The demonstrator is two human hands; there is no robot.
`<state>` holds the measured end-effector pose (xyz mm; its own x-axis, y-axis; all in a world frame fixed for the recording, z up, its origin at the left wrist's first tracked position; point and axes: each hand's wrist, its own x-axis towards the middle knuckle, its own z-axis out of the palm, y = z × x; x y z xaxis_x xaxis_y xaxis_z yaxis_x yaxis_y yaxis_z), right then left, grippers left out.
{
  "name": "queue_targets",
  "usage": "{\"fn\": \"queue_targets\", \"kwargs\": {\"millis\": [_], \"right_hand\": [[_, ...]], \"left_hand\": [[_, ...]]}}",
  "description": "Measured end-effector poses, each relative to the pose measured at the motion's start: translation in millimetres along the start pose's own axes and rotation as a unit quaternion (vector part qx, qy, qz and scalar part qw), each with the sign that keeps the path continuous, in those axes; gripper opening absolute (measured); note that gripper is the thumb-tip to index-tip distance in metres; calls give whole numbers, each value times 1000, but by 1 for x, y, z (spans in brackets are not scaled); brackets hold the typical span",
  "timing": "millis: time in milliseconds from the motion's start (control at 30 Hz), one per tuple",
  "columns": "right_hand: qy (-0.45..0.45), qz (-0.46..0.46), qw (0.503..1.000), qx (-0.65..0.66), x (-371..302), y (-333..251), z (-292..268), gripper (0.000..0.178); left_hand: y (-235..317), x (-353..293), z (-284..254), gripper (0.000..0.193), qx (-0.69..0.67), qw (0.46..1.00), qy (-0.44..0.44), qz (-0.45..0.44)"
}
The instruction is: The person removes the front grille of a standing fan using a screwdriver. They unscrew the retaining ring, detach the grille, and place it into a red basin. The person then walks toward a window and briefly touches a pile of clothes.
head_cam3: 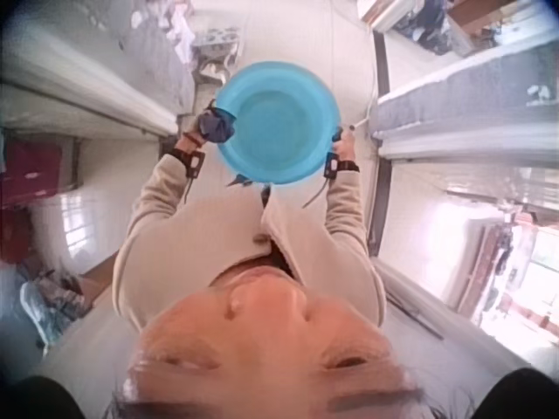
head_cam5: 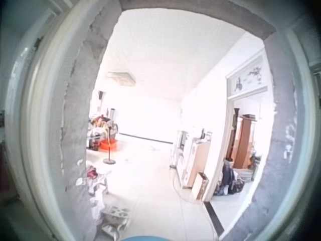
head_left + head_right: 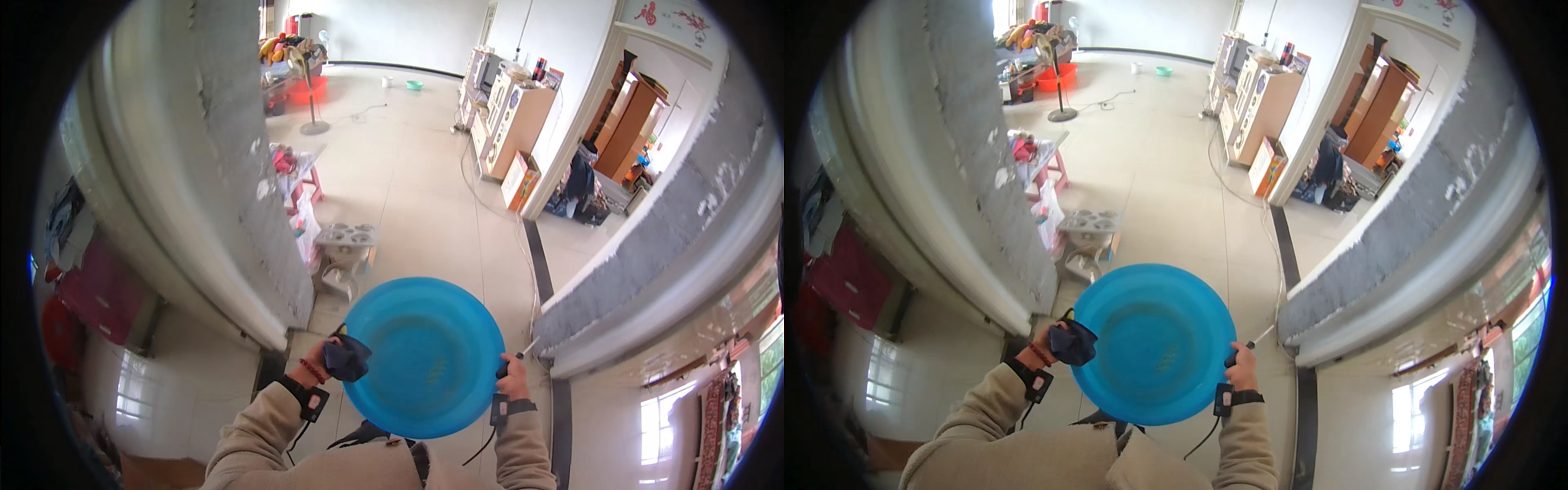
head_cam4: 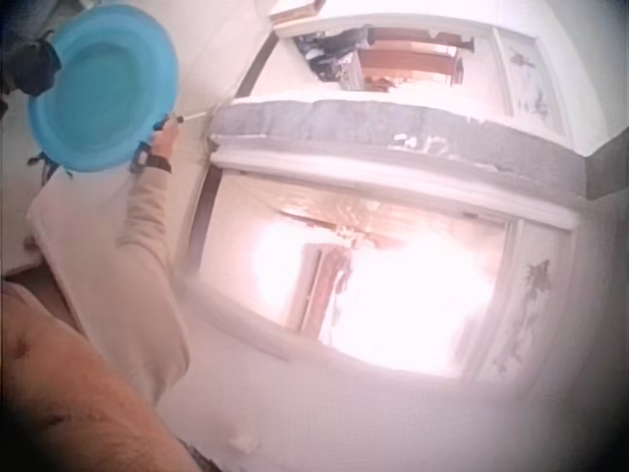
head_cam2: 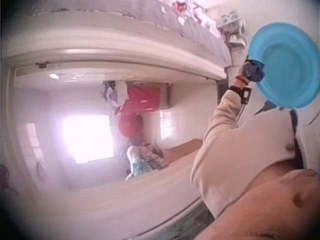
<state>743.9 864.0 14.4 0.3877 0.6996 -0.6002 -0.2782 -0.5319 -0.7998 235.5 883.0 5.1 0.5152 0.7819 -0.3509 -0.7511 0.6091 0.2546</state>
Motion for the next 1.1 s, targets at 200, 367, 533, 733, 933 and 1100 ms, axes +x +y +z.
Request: {"fn": "queue_targets", "kwargs": {"millis": [200, 367, 533, 733, 933, 1100], "right_hand": [[-32, -180, 968, -170, 116, -140, 60, 71], [-54, -323, 885, -330, 220, -263, 128, 73], [-84, -427, 819, -373, 375, -365, 197, 55], [-142, -109, 978, -106, 563, -488, 303, 70], [-45, 95, 992, 63, 724, -605, 464, 33], [-30, 55, 998, -23, 819, -675, 581, 24]], "left_hand": [[114, 185, 82, 20, 32, 996, 77, -24], [204, 330, 125, 20, 8, 999, 16, -28], [280, 466, 133, 20, 157, 979, -121, 44], [376, 607, 155, 16, 16, 991, 117, 64], [504, 740, 168, 15, 10, 987, 107, 121], [622, 833, 161, 16, -12, 993, -55, 105]]}}
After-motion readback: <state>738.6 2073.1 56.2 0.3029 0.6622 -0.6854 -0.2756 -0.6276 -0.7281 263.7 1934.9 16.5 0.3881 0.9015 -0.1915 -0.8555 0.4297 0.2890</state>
